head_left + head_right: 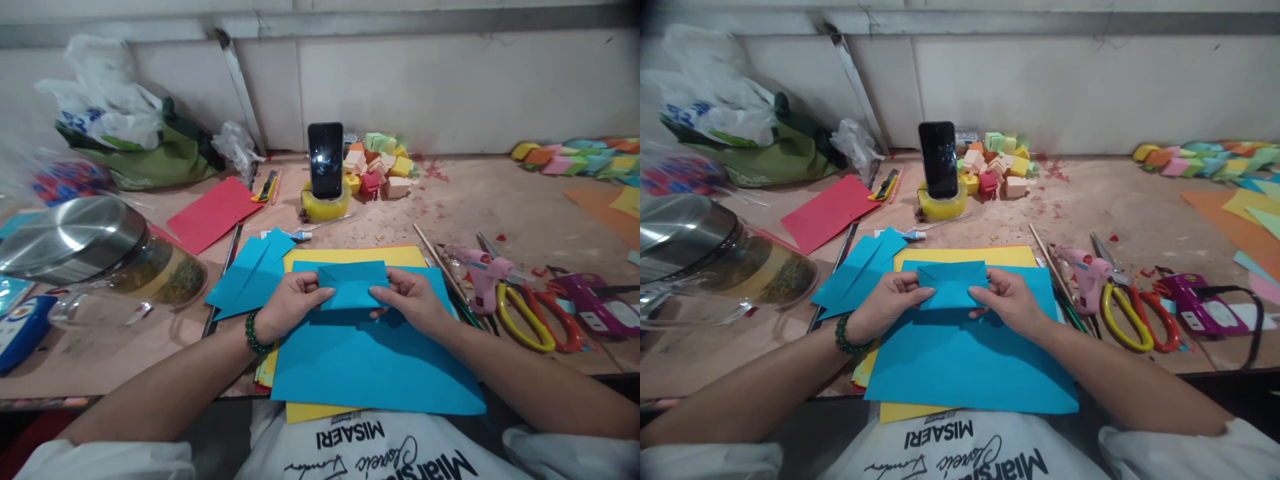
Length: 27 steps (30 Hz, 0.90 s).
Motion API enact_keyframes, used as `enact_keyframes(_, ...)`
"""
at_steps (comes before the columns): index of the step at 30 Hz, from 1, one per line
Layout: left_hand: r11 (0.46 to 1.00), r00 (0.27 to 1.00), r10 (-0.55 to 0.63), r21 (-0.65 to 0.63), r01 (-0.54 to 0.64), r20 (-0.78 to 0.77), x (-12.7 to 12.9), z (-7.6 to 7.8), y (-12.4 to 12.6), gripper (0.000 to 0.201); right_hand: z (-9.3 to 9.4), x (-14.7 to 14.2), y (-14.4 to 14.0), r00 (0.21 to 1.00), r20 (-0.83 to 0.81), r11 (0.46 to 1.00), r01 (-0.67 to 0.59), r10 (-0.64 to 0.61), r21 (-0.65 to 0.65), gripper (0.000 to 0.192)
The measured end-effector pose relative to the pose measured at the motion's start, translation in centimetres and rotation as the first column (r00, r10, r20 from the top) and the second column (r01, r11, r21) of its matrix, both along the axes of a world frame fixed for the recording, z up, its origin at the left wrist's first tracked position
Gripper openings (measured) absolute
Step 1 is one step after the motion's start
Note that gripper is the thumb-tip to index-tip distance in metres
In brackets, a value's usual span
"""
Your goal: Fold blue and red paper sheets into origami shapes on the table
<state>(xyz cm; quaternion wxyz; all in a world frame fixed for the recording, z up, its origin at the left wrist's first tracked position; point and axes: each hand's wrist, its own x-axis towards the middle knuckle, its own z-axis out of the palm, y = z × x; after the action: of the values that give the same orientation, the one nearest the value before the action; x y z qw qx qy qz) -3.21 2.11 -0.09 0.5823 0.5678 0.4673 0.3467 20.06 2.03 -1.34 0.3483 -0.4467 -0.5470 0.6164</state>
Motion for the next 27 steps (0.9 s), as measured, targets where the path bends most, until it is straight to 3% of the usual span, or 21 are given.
enact_keyframes(16, 0.999, 0.999, -0.035, -0.006, 0.035, 0.035, 0.11, 0.57, -0.07, 0.055, 0.29, 0.1, 0.05, 0.997, -0.06, 0.992, -0.048, 0.041, -0.115, 0.043)
enact_keyframes(20, 0.999, 0.997, 0.036, -0.043, -0.033, 0.066, 0.19, 0.53, -0.13, 0.056, 0.56, -0.06, -0.07, 1.0, 0.023, 0.999, -0.008, 0.008, -0.039, 0.043)
enact_keyframes(25, 0.959, 0.996, -0.027, -0.28, 0.049, 0.082, 0.26, 0.36, -0.23, 0.056, 0.69, -0.39, -0.58, 0.998, 0.053, 0.995, 0.031, -0.036, 0.097, 0.04)
enact_keyframes(27, 0.957, 0.998, -0.018, -0.287, 0.034, 0.06, 0.21, 0.26, -0.22, 0.056, 0.47, -0.45, -0.73, 0.997, 0.051, 0.992, 0.05, -0.056, 0.12, 0.039)
